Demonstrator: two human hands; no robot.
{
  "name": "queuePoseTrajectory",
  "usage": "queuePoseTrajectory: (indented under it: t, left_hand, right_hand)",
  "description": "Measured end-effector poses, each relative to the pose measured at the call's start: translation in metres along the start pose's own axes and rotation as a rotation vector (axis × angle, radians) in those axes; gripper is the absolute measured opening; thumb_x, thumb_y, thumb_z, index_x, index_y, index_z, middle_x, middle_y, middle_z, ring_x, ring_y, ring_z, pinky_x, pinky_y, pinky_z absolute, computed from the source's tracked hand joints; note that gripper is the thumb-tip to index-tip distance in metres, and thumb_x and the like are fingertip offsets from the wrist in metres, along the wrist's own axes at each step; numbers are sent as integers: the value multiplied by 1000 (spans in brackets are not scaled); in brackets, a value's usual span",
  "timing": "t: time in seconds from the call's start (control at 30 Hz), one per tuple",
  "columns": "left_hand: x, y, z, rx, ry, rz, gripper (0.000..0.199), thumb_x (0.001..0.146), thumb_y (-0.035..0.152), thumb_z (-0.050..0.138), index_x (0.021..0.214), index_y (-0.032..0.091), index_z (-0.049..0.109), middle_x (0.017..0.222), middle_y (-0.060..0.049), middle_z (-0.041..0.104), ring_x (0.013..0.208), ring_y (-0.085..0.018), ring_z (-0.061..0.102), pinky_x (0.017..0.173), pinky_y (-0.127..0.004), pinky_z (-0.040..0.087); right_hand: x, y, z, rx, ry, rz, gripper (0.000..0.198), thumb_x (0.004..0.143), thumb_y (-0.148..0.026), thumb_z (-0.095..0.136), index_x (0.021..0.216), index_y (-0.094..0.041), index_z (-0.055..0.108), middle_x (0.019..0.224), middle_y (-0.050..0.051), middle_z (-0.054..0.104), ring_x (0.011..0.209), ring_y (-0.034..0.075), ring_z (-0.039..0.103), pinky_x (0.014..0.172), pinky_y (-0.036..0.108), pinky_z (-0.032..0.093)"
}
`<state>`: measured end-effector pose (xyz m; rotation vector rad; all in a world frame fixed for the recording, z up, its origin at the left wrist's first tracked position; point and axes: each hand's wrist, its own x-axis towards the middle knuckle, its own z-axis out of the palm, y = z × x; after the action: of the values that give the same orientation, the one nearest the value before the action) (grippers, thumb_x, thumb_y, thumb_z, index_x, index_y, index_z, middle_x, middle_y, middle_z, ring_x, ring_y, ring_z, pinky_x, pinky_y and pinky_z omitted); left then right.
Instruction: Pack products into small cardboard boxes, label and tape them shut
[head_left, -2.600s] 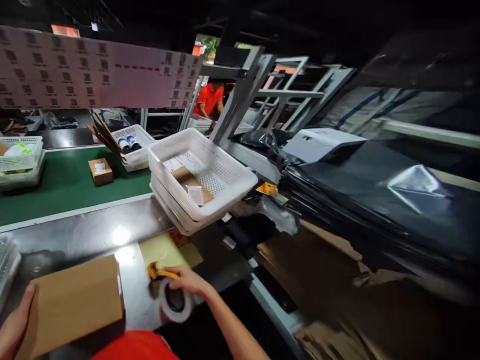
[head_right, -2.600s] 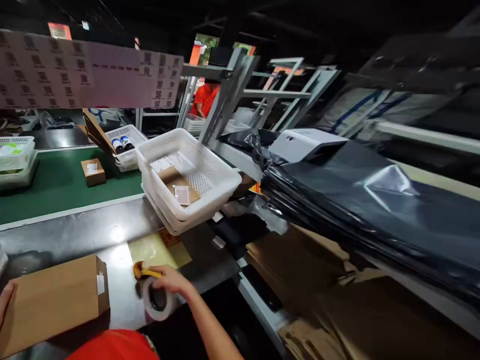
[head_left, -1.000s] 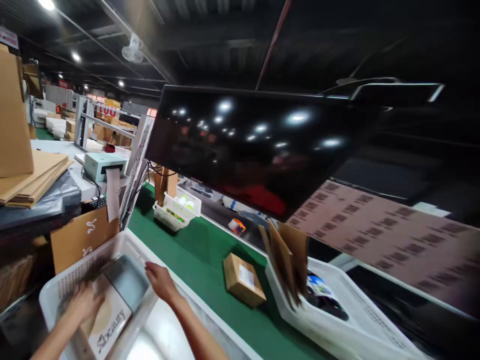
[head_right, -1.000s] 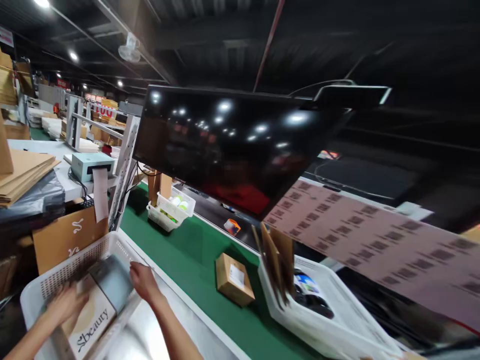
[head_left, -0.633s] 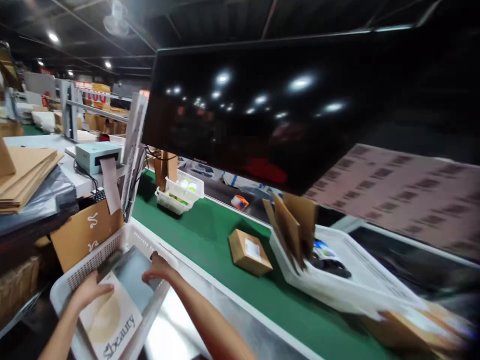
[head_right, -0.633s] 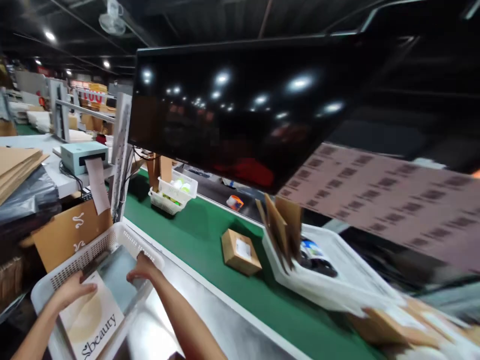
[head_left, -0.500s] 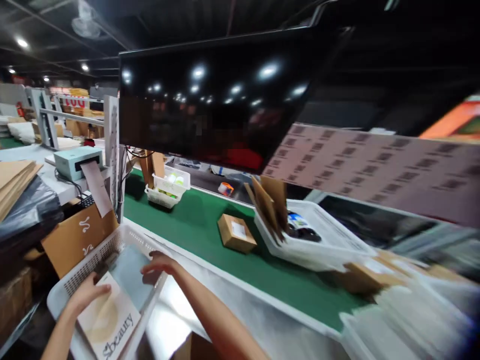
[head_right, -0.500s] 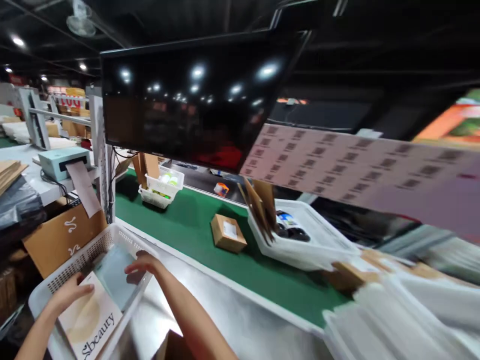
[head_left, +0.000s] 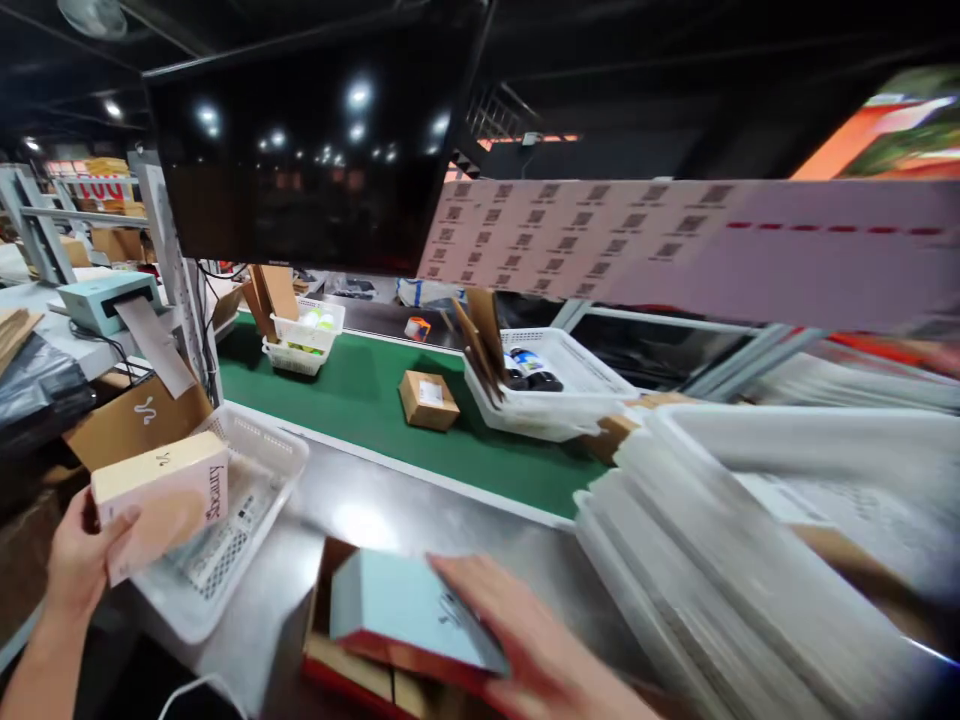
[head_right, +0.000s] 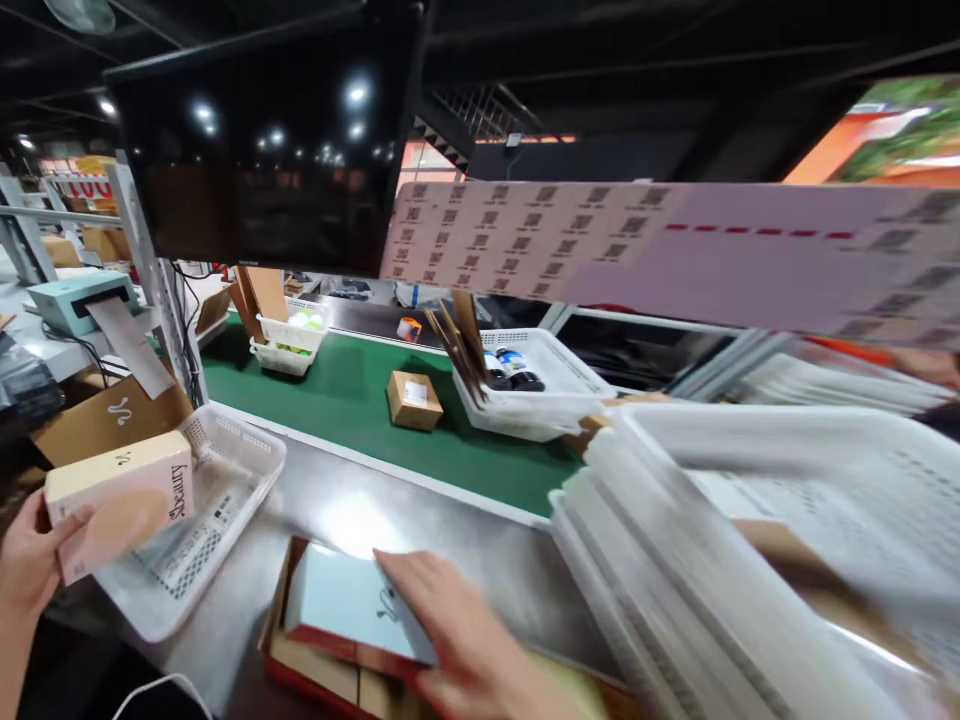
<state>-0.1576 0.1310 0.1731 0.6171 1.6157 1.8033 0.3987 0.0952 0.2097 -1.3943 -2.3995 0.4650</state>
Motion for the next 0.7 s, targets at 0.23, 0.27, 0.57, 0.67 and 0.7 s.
queuePoseTrajectory:
  t: [0.23, 0.27, 0.57, 0.67, 0.7]
  left_hand:
    - [-92, -2, 80, -37, -399, 109, 108, 46, 53, 106, 137, 18, 60, 127, -11, 75, 117, -32, 72, 93, -33, 65]
    - [-101, -4, 89, 0, -460, 133, 111, 48, 58, 106, 140, 17, 58, 130, -13, 74, 122, -35, 71, 97, -36, 65]
    - [-154, -18, 124, 81, -834, 365, 99, 58, 67, 101, 136, 19, 63, 139, -20, 64, 125, -39, 69, 105, -48, 63]
    - [-163, -28, 127, 108, -970, 597, 88, 68, 63, 97, 140, 21, 67, 138, -18, 64, 128, -38, 68, 108, -54, 61]
    - [-168, -32, 126, 159, -961, 658, 89, 72, 61, 96, 145, 22, 64, 142, -18, 63, 132, -39, 67, 109, -55, 60]
  right_hand:
    - [22, -47, 103, 7, -584, 30, 95, 74, -23, 77, 164, -8, 49, 156, 28, 60, 141, 48, 59, 121, 65, 46]
    - [27, -48, 109, 31, -636, -32, 86, 75, -23, 80, 157, -11, 57, 149, 25, 67, 132, 44, 66, 115, 58, 53]
    - [-3, -54, 31, 148, 188, -212, 56, 100, -47, 73, 148, -20, 64, 141, 19, 71, 128, 34, 69, 110, 49, 57]
    - [2, -53, 20, -113, 280, -243, 107, 81, -36, 91, 170, -18, 35, 164, 28, 49, 148, 48, 51, 118, 67, 49]
    - [3, -51, 22, -155, 246, -242, 109, 81, -27, 89, 171, -18, 30, 161, 28, 52, 144, 47, 54, 115, 66, 52]
